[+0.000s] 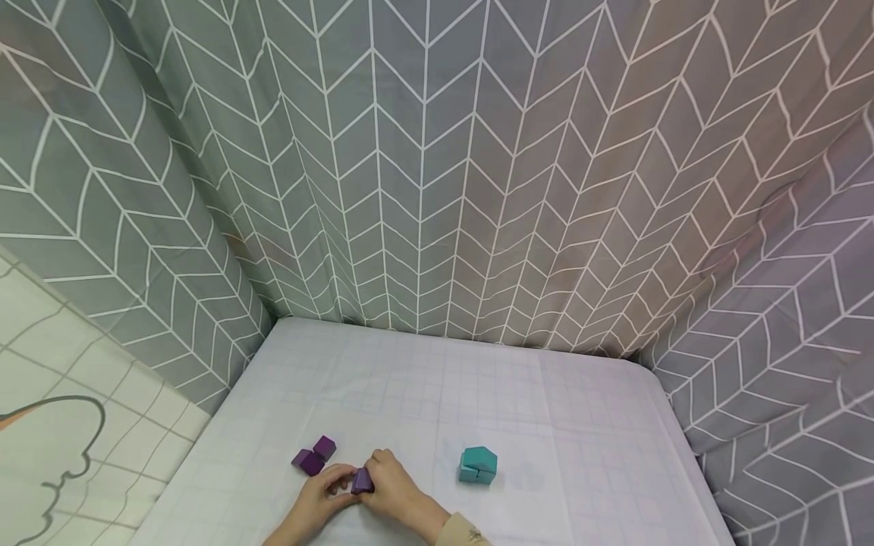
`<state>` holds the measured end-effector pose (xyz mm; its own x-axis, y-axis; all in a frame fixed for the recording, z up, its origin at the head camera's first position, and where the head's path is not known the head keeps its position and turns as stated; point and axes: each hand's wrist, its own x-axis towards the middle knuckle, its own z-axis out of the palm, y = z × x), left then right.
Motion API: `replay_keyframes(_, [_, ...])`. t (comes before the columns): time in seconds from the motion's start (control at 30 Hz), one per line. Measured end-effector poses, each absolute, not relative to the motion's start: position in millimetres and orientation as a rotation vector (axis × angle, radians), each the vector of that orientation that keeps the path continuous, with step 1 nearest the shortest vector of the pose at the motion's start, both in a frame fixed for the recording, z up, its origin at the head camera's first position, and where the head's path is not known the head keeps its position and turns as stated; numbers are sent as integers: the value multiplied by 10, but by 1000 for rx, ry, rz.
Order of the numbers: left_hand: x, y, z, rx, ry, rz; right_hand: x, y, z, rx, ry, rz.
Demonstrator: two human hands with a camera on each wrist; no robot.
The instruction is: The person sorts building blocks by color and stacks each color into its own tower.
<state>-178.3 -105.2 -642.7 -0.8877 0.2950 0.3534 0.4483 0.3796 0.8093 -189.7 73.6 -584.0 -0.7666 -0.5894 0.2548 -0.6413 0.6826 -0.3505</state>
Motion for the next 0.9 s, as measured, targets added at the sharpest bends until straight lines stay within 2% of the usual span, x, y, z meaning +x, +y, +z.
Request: replay_keyframes(0.9, [-1790, -1059, -6450, -667, -2485, -1551, -1904, 720, -5875, 976, -2811, 584])
